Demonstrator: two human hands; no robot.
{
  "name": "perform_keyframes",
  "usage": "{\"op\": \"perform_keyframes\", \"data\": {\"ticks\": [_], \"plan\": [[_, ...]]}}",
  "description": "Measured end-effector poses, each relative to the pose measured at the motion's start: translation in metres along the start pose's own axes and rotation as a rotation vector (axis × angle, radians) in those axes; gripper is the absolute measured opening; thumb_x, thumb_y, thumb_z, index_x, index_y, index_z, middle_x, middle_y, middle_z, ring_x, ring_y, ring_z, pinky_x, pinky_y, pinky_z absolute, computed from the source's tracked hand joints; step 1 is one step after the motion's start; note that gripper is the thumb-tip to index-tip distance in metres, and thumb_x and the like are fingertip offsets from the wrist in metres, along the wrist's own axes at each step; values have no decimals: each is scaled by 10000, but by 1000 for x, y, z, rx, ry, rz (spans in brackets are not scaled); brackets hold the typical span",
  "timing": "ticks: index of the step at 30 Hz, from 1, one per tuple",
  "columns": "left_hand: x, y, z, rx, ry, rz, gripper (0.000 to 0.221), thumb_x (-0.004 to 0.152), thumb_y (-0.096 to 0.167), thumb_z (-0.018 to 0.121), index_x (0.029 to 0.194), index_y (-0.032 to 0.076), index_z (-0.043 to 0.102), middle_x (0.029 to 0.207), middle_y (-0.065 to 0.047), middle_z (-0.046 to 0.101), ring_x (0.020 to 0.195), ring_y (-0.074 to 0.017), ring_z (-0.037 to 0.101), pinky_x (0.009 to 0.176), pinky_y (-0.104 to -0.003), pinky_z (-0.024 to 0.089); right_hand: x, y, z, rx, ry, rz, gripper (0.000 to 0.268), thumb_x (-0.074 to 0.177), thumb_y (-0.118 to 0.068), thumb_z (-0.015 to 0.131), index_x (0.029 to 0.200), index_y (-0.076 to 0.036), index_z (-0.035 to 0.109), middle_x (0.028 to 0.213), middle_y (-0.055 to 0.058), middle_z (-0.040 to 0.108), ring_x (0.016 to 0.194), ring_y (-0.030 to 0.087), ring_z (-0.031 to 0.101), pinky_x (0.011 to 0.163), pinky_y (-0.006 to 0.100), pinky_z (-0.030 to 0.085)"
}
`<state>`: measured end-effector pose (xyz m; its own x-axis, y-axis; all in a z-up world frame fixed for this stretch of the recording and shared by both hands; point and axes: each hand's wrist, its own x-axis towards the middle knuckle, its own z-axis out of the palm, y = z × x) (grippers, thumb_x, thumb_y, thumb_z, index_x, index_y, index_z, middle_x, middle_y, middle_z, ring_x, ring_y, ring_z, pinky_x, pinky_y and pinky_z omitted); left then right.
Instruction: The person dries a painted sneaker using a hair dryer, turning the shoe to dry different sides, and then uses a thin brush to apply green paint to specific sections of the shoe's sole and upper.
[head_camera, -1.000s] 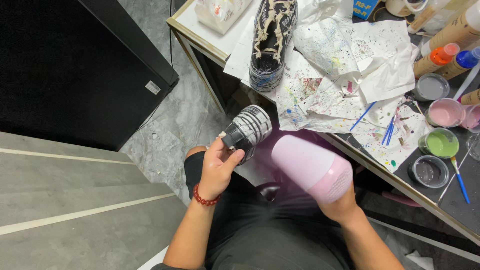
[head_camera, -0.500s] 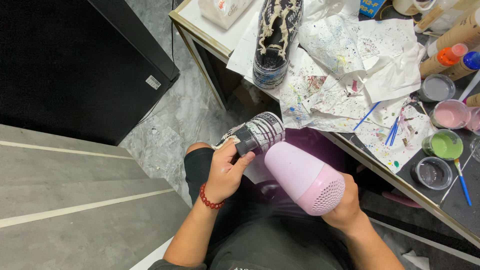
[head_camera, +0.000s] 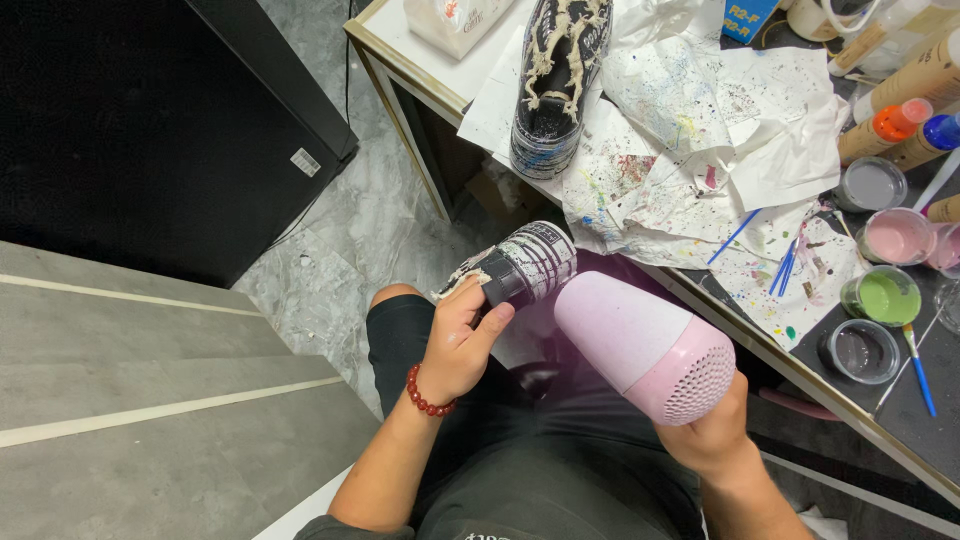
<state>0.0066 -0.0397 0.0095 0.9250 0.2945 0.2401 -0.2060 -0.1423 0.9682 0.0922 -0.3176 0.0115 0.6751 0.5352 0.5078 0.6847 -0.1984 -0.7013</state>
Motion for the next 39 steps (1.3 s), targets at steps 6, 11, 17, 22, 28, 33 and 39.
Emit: {"op": "perform_keyframes", "data": {"ticks": [6,11,17,22,28,33,39], "plan": [[0,4,-1,-12,-28,30,291,1027,175,586,1204,-43,664,1137,-118,679,1055,-190,626,964,-304,488,23,-15,-16,-43,5,138,253,851,-82,745,1086,6,710,1011,151,758,917,289,766,842,350,567],[4,6,3,-46,-17,33,284,1046,161,559,1210,-45,664,1180,-124,699,1092,-191,634,1002,-313,485,48,-26,-23,-235,-50,87,277,780,-159,814,979,-3,701,874,153,710,777,292,715,713,360,541],[8,0,4,-153,3,-104,299,1068,173,541,1231,-44,667,1047,-37,688,943,-99,605,863,-257,500,84,-41,-25,-283,-133,-17,250,773,-147,823,926,-11,680,728,115,621,584,254,611,562,362,475],[21,-16,1,-277,28,-231,300,1079,221,554,1199,-15,695,743,99,469,662,-12,382,580,-199,330,111,-50,-29,-371,-146,-124,243,788,-143,803,941,-18,663,751,113,604,609,293,600,572,393,464],[31,-25,-4,-376,11,-270,247,1077,218,544,1030,11,671,713,110,424,618,-7,328,542,-210,272,131,-60,-28,-498,-211,-210,307,792,-238,827,888,-43,610,763,116,604,671,326,619,578,431,456],[31,-27,-3,-443,23,-272,247,1083,213,560,940,30,646,715,89,463,632,-19,363,557,-219,306,138,-64,-27,-515,-211,-202,330,813,-258,830,857,-42,583,741,114,585,668,332,611,576,441,452],[34,-30,-5,-481,10,-317,236,1063,231,564,941,51,656,696,97,435,609,-17,337,534,-215,275,142,-64,-24,-475,-228,-206,321,808,-259,819,875,-49,586,754,112,599,678,328,625,589,433,467]]}}
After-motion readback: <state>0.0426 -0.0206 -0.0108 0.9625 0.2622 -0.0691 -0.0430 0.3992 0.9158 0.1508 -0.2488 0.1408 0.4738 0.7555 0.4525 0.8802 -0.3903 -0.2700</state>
